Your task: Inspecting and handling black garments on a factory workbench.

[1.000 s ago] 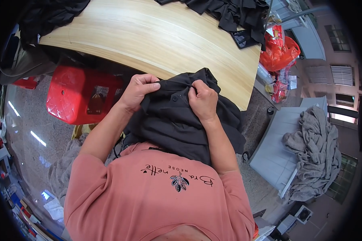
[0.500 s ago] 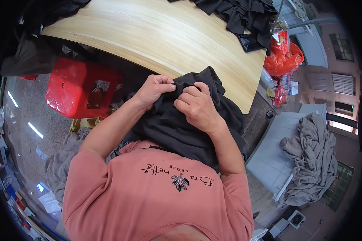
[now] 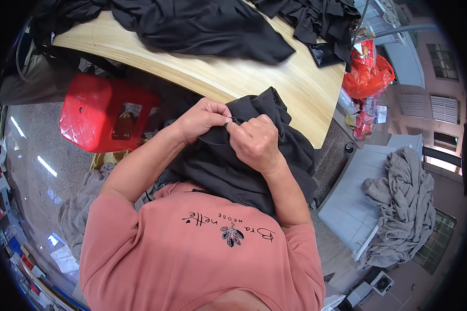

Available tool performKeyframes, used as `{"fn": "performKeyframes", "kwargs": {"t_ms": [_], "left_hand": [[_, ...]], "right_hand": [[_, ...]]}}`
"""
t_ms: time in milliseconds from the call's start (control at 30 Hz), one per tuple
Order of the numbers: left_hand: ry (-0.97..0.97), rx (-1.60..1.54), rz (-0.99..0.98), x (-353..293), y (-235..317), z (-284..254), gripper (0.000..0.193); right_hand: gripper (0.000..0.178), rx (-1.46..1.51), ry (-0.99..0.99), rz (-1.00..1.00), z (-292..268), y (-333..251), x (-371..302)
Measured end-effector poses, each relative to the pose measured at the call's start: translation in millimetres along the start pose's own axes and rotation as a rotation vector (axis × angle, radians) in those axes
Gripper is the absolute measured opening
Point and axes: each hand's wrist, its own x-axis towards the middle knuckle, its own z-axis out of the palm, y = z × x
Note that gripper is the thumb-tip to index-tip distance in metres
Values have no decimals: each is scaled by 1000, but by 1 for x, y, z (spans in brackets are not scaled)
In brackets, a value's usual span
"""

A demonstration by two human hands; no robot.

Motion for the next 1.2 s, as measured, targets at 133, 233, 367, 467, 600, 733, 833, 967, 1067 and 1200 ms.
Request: {"fn": "performKeyframes", "kwargs": {"t_ms": [133,233,367,467,600,733,833,967,1067,1200], "left_hand": [[-30,-61,-12,0,4,-1,7],[-19,-29,10,-3,6,0,7],[-9,-16,50,-8,5,1,5],[41,26,60,-9,2,2,8],[63,30,71,-10,-1,3,12],[69,46,82,-10,-1,3,10],[74,71,85,-10,1,2,9],[74,116,89,-11,6,1,8],[57,98,41,-10,7,2,8],[99,219,120,-9,7,7,5]], "right_hand": [[16,-9,-79,-8,-1,2,-3],[15,3,-99,21,1,4,-3],[15,34,-80,114,4,4,-2],[15,0,-122,130,2,4,0],[16,89,-209,138,-2,8,3],[15,335,-179,284,-1,10,5],[14,461,-219,415,1,10,5],[13,526,-223,478,2,8,4],[12,527,-229,501,2,8,3],[12,723,-279,745,0,12,1]]}}
